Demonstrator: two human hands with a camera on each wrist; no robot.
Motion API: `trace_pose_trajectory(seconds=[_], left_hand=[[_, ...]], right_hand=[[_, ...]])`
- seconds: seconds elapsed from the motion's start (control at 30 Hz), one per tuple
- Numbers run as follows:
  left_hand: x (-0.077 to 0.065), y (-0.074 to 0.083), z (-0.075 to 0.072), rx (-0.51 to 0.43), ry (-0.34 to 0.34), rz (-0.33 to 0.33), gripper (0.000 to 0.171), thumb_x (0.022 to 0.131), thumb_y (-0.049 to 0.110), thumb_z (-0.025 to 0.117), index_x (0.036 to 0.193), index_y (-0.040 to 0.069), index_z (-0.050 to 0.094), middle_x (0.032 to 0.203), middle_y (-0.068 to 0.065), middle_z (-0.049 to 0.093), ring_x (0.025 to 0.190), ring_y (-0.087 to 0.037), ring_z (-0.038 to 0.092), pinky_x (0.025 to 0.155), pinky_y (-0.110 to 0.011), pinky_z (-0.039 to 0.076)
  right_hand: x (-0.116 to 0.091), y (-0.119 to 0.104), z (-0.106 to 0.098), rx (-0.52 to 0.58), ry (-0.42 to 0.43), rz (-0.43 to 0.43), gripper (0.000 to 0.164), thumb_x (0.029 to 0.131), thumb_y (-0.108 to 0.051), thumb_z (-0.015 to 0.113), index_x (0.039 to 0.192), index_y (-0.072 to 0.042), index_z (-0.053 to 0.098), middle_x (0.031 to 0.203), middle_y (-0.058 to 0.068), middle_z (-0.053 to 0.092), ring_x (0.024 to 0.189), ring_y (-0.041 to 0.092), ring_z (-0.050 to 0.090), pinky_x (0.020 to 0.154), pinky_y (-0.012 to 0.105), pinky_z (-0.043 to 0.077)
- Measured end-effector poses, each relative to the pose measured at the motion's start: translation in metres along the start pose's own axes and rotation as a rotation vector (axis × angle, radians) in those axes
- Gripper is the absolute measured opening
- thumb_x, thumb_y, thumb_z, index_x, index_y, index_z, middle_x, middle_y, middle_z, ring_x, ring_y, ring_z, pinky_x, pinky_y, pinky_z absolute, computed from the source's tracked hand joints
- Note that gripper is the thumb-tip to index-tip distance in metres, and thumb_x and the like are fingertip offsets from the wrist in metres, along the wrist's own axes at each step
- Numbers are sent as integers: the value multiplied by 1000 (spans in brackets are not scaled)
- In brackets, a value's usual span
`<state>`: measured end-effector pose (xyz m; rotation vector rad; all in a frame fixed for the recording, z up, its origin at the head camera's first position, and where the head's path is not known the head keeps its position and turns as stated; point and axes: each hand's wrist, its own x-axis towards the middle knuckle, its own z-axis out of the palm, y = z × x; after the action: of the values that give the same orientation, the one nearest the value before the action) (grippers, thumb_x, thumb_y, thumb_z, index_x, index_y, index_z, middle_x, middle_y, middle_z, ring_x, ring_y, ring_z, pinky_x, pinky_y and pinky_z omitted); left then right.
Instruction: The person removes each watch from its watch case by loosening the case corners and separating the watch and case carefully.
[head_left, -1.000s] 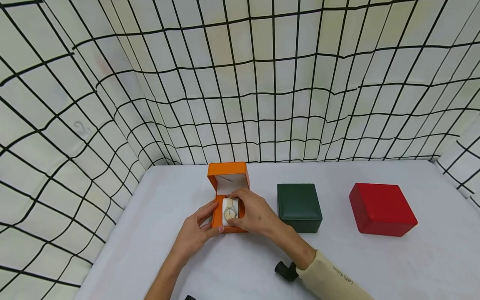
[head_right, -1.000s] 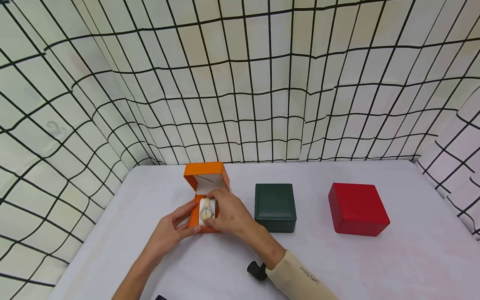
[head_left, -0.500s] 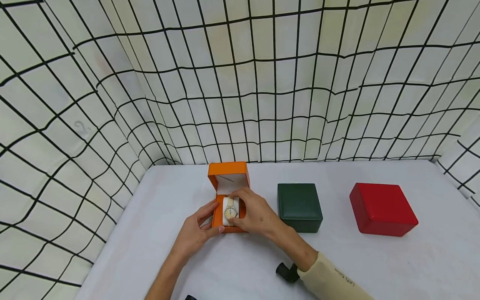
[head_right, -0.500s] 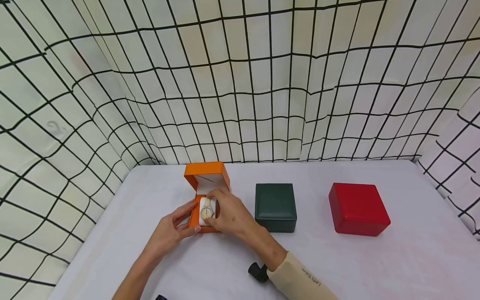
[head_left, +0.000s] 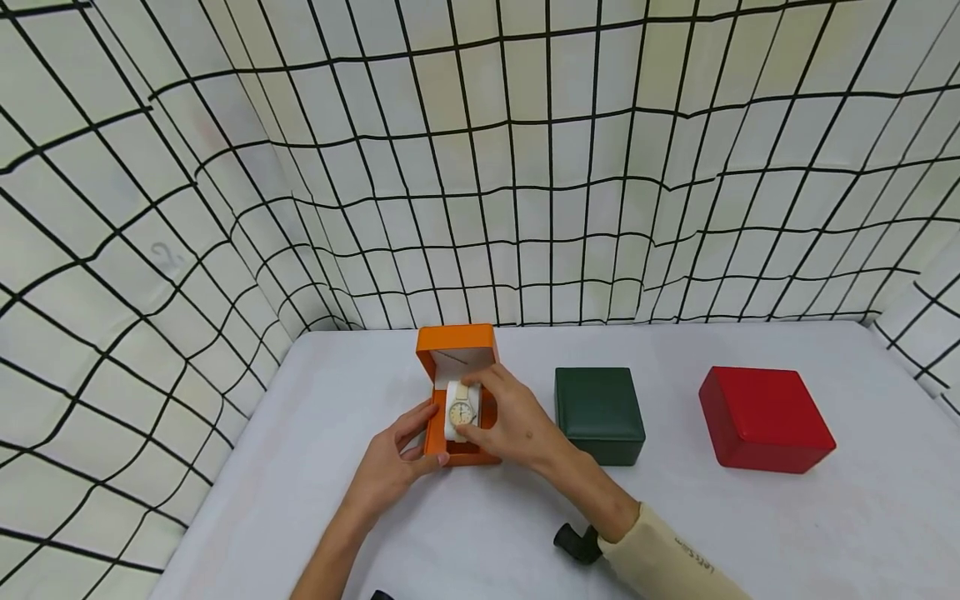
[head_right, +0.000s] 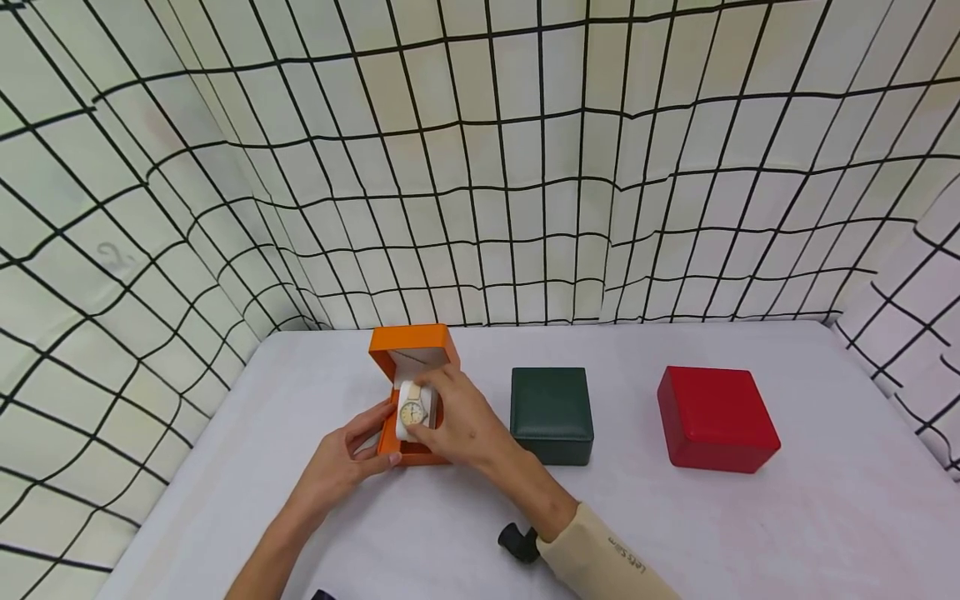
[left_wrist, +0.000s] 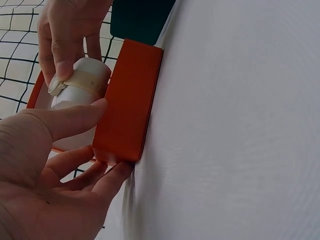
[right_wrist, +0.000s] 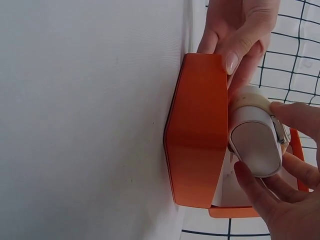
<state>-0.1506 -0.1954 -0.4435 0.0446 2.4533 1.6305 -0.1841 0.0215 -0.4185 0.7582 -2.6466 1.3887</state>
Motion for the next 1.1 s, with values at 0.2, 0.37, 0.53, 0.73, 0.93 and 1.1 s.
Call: trace_pose_trajectory(seconds=[0.2,0.37,0.53,0.73,0.93,1.1], left_hand=[[-1,4,-1,3,-4,-24,74,90,5,78,156,10,47,167,-11,41,154,-32,41,114,-37,47],[-6,11,-5,22,39,-29,63,96,4,68,155,11,48,163,-15,45,145,-37,51,111,-39,52],[-9,16,-6,58,173,11,53,99,11,68,150,18,55,155,-13,54,122,-36,68,98,-30,60],[-9,20,-2,-30,213,70,40,101,18,69,141,17,63,138,-7,67,124,-22,65,90,-15,55],[-11,23,0,-89,146,85,40,101,30,69,140,23,64,135,-4,68,121,-16,63,93,-16,54],[-12,26,-1,-114,99,82,45,100,33,71,143,25,60,138,-4,63,121,-17,63,95,-18,54]], right_hand=[[-2,2,1,36,17,-16,56,84,-18,88,132,-6,62,130,8,62,113,22,61,104,43,57],[-2,-1,2,60,27,-4,56,84,-17,88,133,-7,61,131,8,62,115,25,62,104,45,57],[-3,-4,3,78,36,5,57,84,-17,89,133,-9,61,131,8,62,117,26,61,105,46,56],[-5,-6,4,88,38,-5,57,83,-17,89,133,-9,61,132,7,63,117,24,61,104,46,57],[-6,-8,2,101,29,-29,57,83,-17,89,132,-9,62,131,9,64,116,29,62,102,46,58],[-7,-10,1,103,21,-33,58,84,-17,89,134,-10,61,133,8,63,117,33,63,102,46,58]])
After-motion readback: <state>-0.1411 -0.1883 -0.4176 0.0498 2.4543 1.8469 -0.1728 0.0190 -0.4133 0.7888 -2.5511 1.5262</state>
